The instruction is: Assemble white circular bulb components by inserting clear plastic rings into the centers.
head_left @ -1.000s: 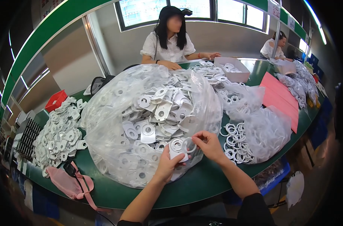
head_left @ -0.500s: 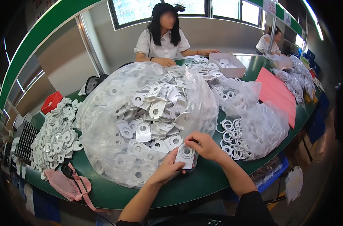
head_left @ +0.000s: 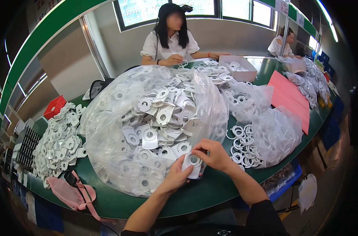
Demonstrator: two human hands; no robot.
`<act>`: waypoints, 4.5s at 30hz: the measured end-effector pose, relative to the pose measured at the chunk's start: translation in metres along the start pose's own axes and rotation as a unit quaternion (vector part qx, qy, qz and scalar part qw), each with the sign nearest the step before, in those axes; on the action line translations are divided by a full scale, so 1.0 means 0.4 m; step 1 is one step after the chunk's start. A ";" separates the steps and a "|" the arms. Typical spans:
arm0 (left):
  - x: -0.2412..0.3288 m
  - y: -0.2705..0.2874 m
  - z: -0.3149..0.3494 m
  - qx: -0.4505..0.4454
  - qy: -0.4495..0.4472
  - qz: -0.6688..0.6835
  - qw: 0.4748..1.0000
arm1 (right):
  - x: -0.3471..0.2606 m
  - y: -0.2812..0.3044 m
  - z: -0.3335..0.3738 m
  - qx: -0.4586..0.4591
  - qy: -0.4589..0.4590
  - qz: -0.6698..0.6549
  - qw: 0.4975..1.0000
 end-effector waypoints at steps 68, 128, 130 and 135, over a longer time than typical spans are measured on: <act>0.034 0.004 0.008 0.234 -0.201 -0.277 0.910 | 0.091 -0.046 0.022 0.139 -0.190 -0.337 0.912; 0.310 0.362 0.047 0.347 -0.285 -0.699 0.556 | 0.142 0.325 0.067 0.208 -0.150 0.181 0.950; 0.320 0.351 0.073 0.433 -0.293 -0.456 0.721 | 0.141 0.295 0.051 0.182 -0.186 0.182 0.948; 0.153 0.174 0.018 0.193 -0.154 0.194 0.949 | 0.193 0.186 0.016 0.125 -0.079 0.351 0.925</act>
Point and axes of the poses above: each hand's wrist, its own z-axis away from the middle knuckle, its own y-axis out of the back of the hand, x = y × z, the point moved 4 cm from there along -z, towards the middle knuckle, and after that the axes turned 9 degrees about -z, right-handed, at the moved point
